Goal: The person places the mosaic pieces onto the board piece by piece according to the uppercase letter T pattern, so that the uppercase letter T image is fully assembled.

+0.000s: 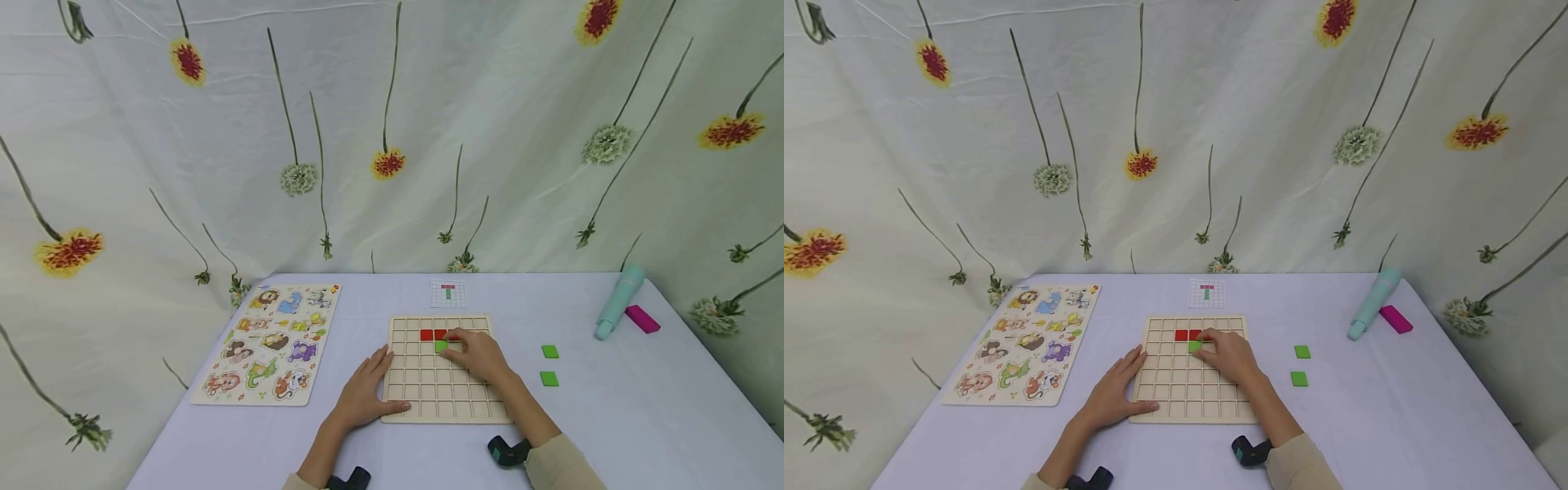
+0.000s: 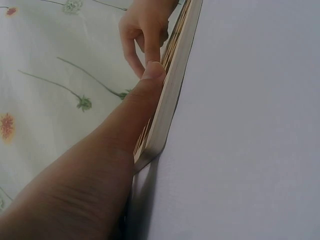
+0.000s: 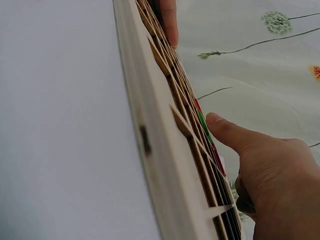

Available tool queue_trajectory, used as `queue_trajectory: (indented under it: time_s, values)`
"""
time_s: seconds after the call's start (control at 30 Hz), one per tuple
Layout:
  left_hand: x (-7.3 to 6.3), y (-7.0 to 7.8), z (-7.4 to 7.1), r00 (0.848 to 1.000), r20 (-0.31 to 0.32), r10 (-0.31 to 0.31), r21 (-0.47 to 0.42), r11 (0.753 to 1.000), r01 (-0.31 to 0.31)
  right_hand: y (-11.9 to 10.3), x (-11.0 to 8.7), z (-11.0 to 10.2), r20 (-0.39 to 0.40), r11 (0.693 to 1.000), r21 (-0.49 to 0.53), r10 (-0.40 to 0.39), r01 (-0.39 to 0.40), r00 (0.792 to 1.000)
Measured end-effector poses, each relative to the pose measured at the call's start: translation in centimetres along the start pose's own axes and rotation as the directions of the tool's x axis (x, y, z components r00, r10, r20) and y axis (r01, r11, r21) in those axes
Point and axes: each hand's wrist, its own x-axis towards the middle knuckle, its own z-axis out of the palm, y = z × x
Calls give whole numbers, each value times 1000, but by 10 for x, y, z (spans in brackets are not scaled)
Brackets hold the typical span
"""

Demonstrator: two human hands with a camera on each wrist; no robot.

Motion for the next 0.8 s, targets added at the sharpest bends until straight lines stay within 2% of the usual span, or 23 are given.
queue_trajectory:
  time_s: [0.23,0.57,0.8]
  values:
    - [0,-1,2,1000,10,-10,3,1000,10,16,-13,-17,-21,999,24,24,-24,999]
    - [1,-2,2,1000,-4,-1,18,1000,1,64,-43,-57,-99,996,-48,72,-77,992]
    - [0,-1,2,1000,-18,20,19,1000,-20,97,-66,-88,-124,990,-76,111,-121,986]
